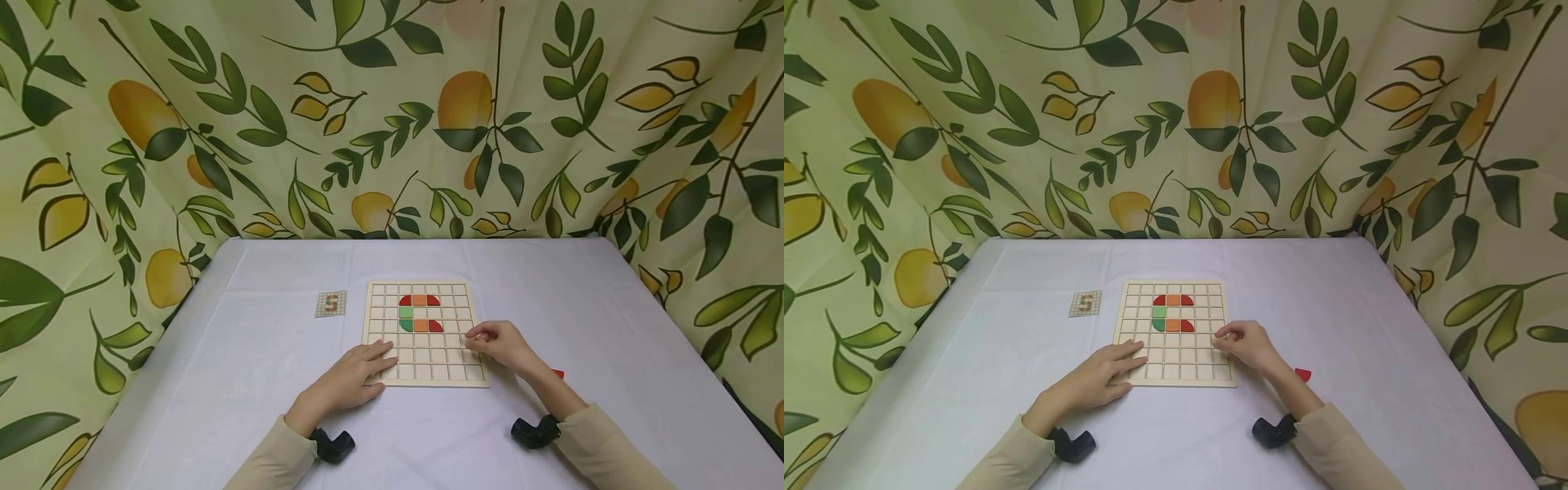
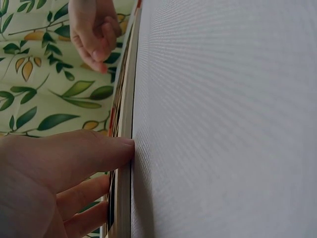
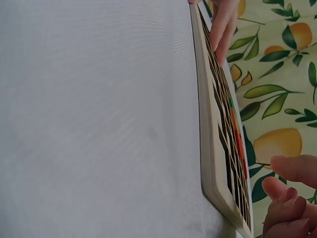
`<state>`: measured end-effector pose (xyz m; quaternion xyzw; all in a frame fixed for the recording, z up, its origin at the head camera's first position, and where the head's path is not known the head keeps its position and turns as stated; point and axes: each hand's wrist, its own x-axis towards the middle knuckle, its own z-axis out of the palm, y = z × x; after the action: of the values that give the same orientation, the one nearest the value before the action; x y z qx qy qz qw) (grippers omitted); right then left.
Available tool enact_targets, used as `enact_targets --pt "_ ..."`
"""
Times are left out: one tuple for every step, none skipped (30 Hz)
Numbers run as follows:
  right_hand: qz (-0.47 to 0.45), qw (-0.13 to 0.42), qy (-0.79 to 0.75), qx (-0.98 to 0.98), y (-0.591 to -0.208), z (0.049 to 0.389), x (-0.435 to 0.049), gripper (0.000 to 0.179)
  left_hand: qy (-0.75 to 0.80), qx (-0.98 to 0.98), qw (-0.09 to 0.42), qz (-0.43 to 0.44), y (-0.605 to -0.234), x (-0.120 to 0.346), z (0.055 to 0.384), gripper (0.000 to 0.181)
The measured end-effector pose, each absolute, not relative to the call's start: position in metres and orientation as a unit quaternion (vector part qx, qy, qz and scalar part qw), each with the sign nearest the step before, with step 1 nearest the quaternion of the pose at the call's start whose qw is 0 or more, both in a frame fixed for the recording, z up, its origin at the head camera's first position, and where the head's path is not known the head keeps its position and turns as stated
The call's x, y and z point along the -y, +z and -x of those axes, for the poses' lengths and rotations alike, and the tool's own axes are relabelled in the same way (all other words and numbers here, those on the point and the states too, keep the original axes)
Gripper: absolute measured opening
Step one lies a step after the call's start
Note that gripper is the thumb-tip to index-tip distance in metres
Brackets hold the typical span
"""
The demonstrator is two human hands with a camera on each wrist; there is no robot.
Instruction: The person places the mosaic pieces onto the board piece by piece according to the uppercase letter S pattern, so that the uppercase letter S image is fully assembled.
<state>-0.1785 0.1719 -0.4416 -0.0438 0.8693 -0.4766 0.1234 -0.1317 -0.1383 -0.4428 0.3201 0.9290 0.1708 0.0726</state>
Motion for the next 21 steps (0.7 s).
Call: enact_targets --pt "0.044 0.123 -0.476 -0.87 -0.442 0.178 -0.173 0.025 0.171 -0.929 0.073 -0.32 -0.443 0.138 0.132 0.047" --pt "0.044 0.124 -0.475 -0.87 -0.441 0.177 -0.174 0.026 0.171 -0.929 0.073 -0.321 -0.443 0.138 0.131 0.047" --pt "0.044 0.123 -0.473 -0.871 -0.441 0.176 -0.175 0.026 0.171 -0.929 0.073 -0.321 -0.442 0.138 0.131 0.047" --pt "0.044 0.122 -0.471 -0.872 -0.441 0.175 -0.176 0.026 0.17 -0.929 0.074 -0.321 -0.442 0.138 0.131 0.047" --pt "0.044 0.121 -0.47 -0.873 -0.441 0.174 -0.177 0.026 0.171 -0.929 0.074 -0.321 -0.442 0.138 0.131 0.047" --pt "0.044 0.119 -0.47 -0.874 -0.44 0.173 -0.179 0.026 0.172 -0.929 0.074 -0.32 -0.442 0.138 0.131 0.047" --pt "0.044 0.119 -0.469 -0.874 -0.44 0.173 -0.18 0.026 0.174 -0.928 0.075 -0.32 -0.442 0.138 0.131 0.047" --pt "0.046 0.118 -0.468 -0.875 -0.44 0.172 -0.182 0.026 0.175 -0.928 0.075 -0.319 -0.442 0.138 0.131 0.047" --pt "0.049 0.117 -0.467 -0.875 -0.44 0.171 -0.184 0.026 0.176 -0.928 0.075 -0.319 -0.442 0.138 0.131 0.047" --pt "0.052 0.117 -0.468 -0.875 -0.44 0.17 -0.186 0.026 0.177 -0.928 0.075 -0.318 -0.442 0.137 0.131 0.047" --pt "0.052 0.117 -0.468 -0.874 -0.44 0.17 -0.188 0.026 0.178 -0.928 0.075 -0.318 -0.442 0.137 0.131 0.047" --pt "0.051 0.118 -0.469 -0.874 -0.44 0.17 -0.19 0.027 0.178 -0.928 0.075 -0.318 -0.442 0.137 0.131 0.047" --pt "0.051 0.12 -0.467 -0.875 -0.44 0.17 -0.192 0.028 0.177 -0.928 0.073 -0.318 -0.442 0.138 0.131 0.047" --pt "0.052 0.121 -0.466 -0.875 -0.44 0.17 -0.195 0.029 0.176 -0.929 0.072 -0.318 -0.442 0.138 0.131 0.047" --pt "0.05 0.124 -0.466 -0.875 -0.44 0.169 -0.197 0.029 0.176 -0.929 0.071 -0.319 -0.442 0.138 0.131 0.047" --pt "0.048 0.127 -0.465 -0.875 -0.44 0.17 -0.2 0.03 0.175 -0.929 0.07 -0.32 -0.442 0.138 0.131 0.047" --pt "0.046 0.129 -0.464 -0.875 -0.44 0.17 -0.202 0.03 0.174 -0.929 0.069 -0.321 -0.442 0.138 0.131 0.047" --pt "0.047 0.133 -0.464 -0.874 -0.44 0.17 -0.205 0.03 0.174 -0.928 0.069 -0.321 -0.442 0.138 0.131 0.047" --pt "0.055 0.135 -0.462 -0.875 -0.44 0.17 -0.208 0.031 0.174 -0.928 0.068 -0.321 -0.442 0.138 0.131 0.047" --pt "0.064 0.136 -0.46 -0.875 -0.44 0.171 -0.211 0.03 0.175 -0.928 0.068 -0.321 -0.442 0.138 0.131 0.047" --pt "0.074 0.137 -0.457 -0.876 -0.441 0.171 -0.214 0.029 0.176 -0.928 0.069 -0.321 -0.442 0.138 0.131 0.047"
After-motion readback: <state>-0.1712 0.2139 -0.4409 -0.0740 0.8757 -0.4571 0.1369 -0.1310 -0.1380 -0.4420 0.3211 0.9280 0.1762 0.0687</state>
